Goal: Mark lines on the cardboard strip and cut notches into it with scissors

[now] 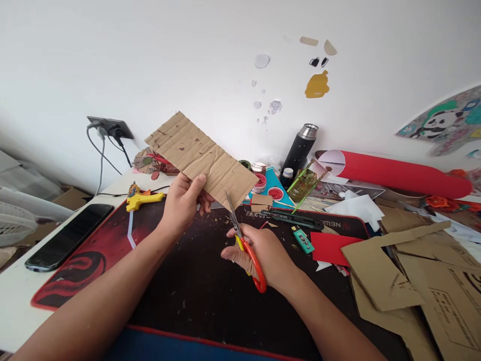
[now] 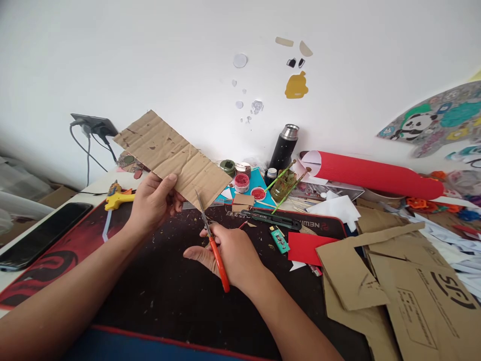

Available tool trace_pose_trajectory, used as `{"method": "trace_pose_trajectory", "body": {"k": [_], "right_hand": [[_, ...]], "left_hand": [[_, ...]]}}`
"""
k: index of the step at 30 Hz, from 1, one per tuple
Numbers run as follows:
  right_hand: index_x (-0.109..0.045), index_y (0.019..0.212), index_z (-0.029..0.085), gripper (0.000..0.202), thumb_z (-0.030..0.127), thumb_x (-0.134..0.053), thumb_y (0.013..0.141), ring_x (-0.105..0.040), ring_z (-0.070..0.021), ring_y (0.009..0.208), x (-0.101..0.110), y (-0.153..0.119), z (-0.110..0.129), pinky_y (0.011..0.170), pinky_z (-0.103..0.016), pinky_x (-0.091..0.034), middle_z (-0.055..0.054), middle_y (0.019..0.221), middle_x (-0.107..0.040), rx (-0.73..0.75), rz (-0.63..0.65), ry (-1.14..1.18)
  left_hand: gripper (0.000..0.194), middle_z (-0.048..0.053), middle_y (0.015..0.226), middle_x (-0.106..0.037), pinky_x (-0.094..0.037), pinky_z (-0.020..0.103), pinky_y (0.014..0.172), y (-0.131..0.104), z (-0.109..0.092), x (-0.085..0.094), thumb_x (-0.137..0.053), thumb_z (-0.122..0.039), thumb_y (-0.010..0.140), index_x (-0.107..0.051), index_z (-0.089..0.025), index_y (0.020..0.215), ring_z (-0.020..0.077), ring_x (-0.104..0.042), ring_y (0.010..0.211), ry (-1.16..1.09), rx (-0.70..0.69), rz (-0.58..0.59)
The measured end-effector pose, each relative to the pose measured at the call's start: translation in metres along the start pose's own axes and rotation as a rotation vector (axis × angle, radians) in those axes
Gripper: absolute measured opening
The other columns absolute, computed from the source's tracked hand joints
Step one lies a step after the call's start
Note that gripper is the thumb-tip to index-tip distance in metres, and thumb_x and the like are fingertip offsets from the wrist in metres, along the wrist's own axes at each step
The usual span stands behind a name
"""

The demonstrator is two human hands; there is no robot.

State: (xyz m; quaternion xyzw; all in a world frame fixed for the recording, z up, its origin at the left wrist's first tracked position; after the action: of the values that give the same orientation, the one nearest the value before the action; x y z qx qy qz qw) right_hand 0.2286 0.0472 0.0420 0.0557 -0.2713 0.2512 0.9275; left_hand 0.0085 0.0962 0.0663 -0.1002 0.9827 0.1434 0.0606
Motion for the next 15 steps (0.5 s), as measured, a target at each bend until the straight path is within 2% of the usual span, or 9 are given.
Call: {"method": "trace_pose_trajectory", "body": {"k": [4,11,15], "right_hand": [[-0.077,0.106,0.023,0.05,0.072,-0.076,0.097,-0.078,-0.0232,0.068,-0.0033,0.0001,-0.0018,0.066,-0.029,-0.051,-0.003,0.077,-0.08,-0.013,-0.035,0.0],[-0.075,0.103,0.024,0.043,0.067,-0.074,0.099,-0.078,-0.0229,0.068,-0.0045,-0.0018,-0.0006,0.065,-0.029,-0.053,-0.004,0.078,-0.08,0.022,-0.058,-0.016],[-0.074,0.096,0.025,0.04,0.064,-0.073,0.1,-0.074,-0.0217,0.062,-0.0043,-0.0018,0.0004,0.061,-0.029,-0.049,-0.001,0.069,-0.075,0.028,-0.082,-0.003]], "left_hand": [[0.048,-0.003,0.055,-0.068,-0.035,0.022,0.028,-0.001,-0.0012,-0.0006,-0.086,-0.063,0.087,-0.058,-0.025,0.088,0.0138,-0.056,0.033,0.0,-0.001,0.008],[0.049,-0.004,0.055,-0.068,-0.035,0.022,0.028,-0.0018,-0.0043,-0.0015,-0.087,-0.064,0.086,-0.057,-0.025,0.09,0.0147,-0.057,0.033,0.002,0.008,0.011],[0.049,-0.003,0.055,-0.068,-0.036,0.022,0.028,-0.0047,-0.0069,-0.0031,-0.087,-0.065,0.086,-0.057,-0.026,0.089,0.0147,-0.057,0.033,0.003,-0.002,0.015]]}}
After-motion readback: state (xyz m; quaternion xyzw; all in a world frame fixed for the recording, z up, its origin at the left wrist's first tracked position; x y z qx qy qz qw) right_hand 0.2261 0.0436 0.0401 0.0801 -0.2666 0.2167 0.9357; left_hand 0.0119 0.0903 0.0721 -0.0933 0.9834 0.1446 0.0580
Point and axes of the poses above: each hand's wrist, its own y-axis towards the middle knuckle, its own x-axis out of the back of the hand, z = x × y, the point moved 1 cm from there along y, towards the middle knuckle
